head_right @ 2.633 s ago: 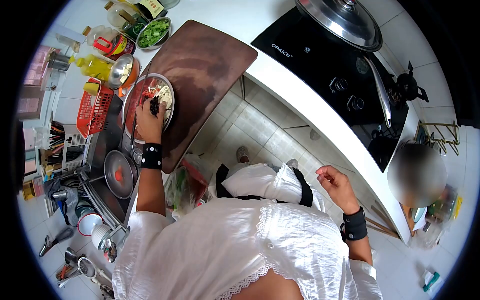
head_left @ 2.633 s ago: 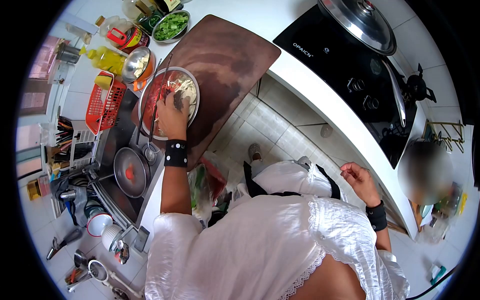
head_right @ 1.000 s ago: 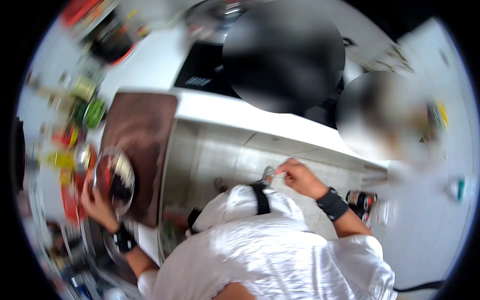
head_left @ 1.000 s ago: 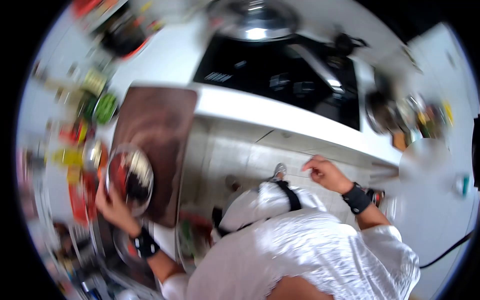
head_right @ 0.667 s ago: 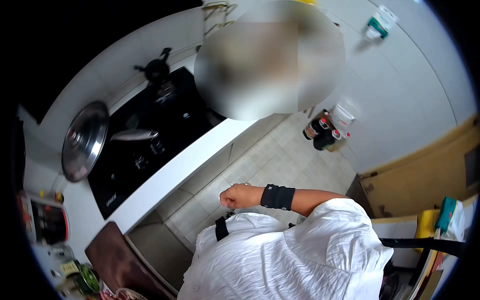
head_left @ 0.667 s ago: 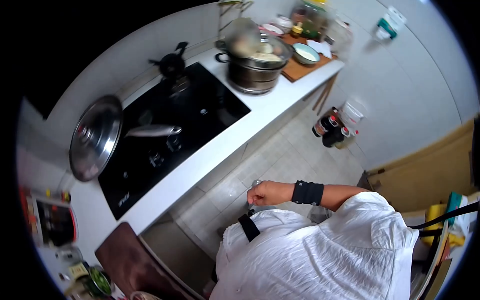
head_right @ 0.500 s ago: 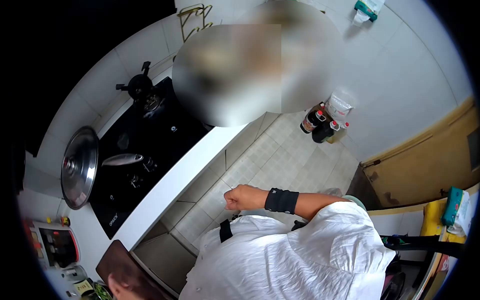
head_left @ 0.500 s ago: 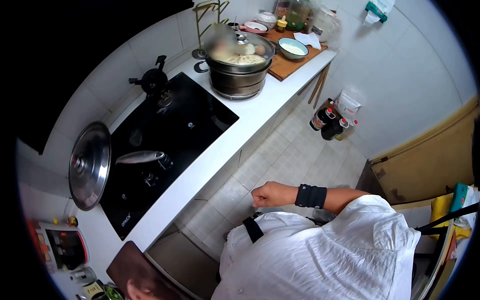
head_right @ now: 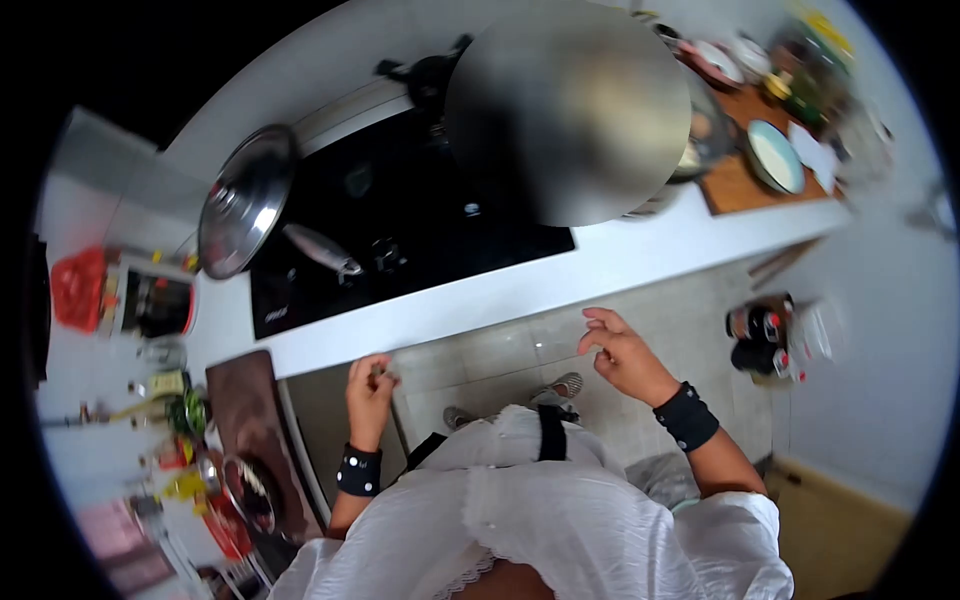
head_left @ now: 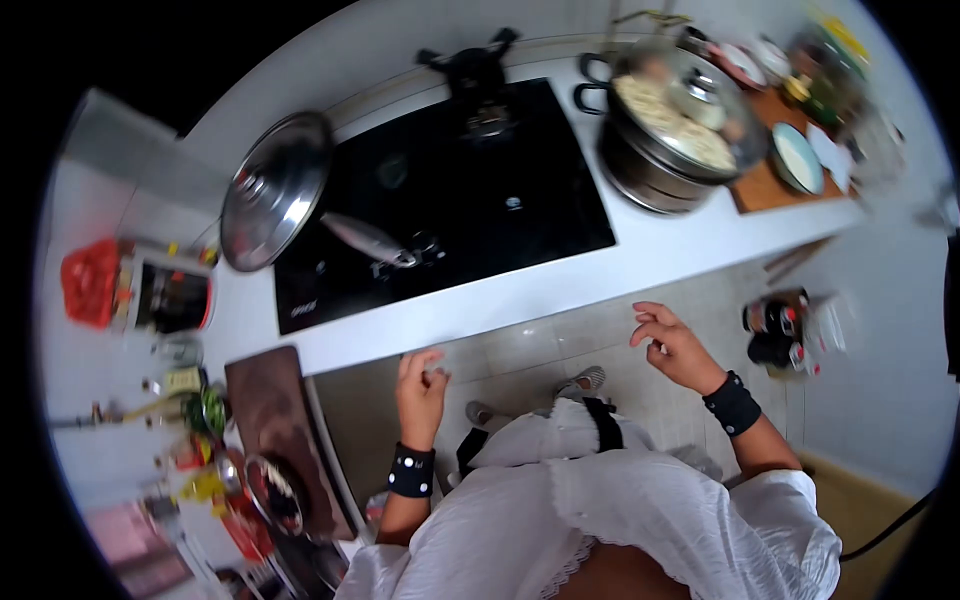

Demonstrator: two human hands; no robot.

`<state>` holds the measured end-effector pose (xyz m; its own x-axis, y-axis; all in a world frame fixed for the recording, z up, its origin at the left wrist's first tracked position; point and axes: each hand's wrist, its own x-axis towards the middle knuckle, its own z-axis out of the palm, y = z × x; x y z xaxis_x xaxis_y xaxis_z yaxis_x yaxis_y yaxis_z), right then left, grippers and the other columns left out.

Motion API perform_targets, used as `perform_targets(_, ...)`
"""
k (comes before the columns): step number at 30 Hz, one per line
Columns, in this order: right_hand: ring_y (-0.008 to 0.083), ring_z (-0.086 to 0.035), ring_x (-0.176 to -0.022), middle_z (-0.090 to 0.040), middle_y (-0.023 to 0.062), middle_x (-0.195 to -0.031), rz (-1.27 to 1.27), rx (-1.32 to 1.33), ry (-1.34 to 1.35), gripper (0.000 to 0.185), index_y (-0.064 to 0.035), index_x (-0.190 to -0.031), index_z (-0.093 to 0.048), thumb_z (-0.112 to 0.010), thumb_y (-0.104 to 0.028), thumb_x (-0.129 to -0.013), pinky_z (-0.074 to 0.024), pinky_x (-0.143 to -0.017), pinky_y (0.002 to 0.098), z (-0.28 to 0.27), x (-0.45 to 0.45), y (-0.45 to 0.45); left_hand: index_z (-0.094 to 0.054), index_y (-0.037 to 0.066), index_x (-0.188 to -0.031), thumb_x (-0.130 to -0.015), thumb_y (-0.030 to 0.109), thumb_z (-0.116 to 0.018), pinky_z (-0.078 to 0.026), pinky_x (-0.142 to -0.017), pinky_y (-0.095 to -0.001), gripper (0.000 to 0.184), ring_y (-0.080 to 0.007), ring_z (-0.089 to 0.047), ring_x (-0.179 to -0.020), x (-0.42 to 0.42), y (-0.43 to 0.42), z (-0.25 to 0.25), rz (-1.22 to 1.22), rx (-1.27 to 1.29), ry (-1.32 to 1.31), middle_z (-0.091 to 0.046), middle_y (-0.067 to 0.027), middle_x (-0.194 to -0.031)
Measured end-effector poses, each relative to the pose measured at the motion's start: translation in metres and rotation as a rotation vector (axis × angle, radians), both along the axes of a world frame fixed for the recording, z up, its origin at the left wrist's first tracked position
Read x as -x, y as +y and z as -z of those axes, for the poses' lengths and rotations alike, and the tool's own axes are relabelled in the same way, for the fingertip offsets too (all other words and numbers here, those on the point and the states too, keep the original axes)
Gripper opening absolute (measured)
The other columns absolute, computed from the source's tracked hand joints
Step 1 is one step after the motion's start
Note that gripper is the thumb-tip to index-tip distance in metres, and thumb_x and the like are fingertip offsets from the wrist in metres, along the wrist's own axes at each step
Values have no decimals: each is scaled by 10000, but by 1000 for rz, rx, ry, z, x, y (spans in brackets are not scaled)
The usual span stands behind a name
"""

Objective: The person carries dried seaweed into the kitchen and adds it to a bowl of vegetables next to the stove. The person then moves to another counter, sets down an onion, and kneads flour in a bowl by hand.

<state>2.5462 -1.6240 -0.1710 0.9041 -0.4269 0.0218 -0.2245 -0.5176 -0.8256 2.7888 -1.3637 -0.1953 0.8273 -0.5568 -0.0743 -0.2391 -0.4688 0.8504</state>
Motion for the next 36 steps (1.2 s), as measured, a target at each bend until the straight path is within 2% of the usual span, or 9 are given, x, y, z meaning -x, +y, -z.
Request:
perform_targets(3,239,-549,-855,-519,107,-1059,-66,-128,76,208,-47,-891,-554,-482,37,-715,-449,-730,277,-19,-42,-20,-553,55,-1037,-736,-50,-525,-431,-743,-228,320,-139,-545,-792,-5,3,2,-43,128,-59,-555,-53,-948)
perform_targets(6,220,-554,-817,-552,93,-996,-137,-27,12,192,-39,-924,-550,-490,-8,-744,-452,-699,276,-20,-83,-23,-529,25,-1073,-782,-15,-515,-408,-820,-224,294,-151,-537,-940,-23,18,7,-263,239,315,-543,-58,-1032)
perform_targets(12,213,-557,-781,-570,93,-920,-170,-83,85,182,-24,-964,-553,-526,-103,-802,-453,-669,277,-42,-143,3,-420,27,-1194,-872,372,-462,-390,-895,-331,474,-222,-469,-1084,-72,-16,-24,-261,614,731,-480,-122,-1174)
perform_targets(21,197,-579,-818,-592,125,-898,-108,-238,29,291,12,-1038,-517,-497,-217,-860,-450,-702,277,-31,-259,57,-416,46,-1164,-902,327,-383,-383,-901,-316,386,-208,-495,-1039,-121,-59,-18,-34,937,1211,-507,-104,-1144)
perform_targets(25,187,-573,-796,-594,112,-854,-50,-337,43,290,18,-1003,-530,-470,-234,-872,-441,-707,273,-18,-272,56,-460,39,-1141,-893,245,-416,-426,-822,-291,325,-188,-532,-972,-119,-29,-5,77,521,901,-531,-91,-1081)
perform_targets(28,142,-562,-750,-594,81,-813,-10,-317,123,244,12,-969,-543,-483,-199,-864,-442,-689,252,-3,-266,45,-506,52,-1102,-865,180,-470,-449,-753,-279,271,-178,-547,-915,-128,-3,66,67,249,673,-544,-91,-1045)
perform_targets(31,93,-542,-692,-589,45,-762,-59,-203,199,174,9,-932,-552,-516,-136,-844,-440,-655,220,7,-263,42,-513,62,-1101,-795,90,-569,-463,-695,-272,313,-166,-549,-869,-150,6,104,-98,277,529,-536,-93,-1013)
perform_targets(34,87,-533,-683,-584,40,-751,-103,-233,175,159,5,-924,-557,-520,-125,-841,-440,-649,216,15,-260,47,-496,56,-1121,-744,31,-592,-464,-698,-263,390,-196,-539,-877,-178,-5,103,-97,91,-129,-481,-108,-1131)
perform_targets(36,80,-526,-679,-580,42,-744,-95,-249,200,152,5,-920,-559,-522,-118,-838,-441,-645,215,18,-254,49,-474,58,-1150,-724,12,-581,-450,-772,-282,442,-253,-510,-964,-200,-18,93,4,160,-137,-412,-123,-1221)
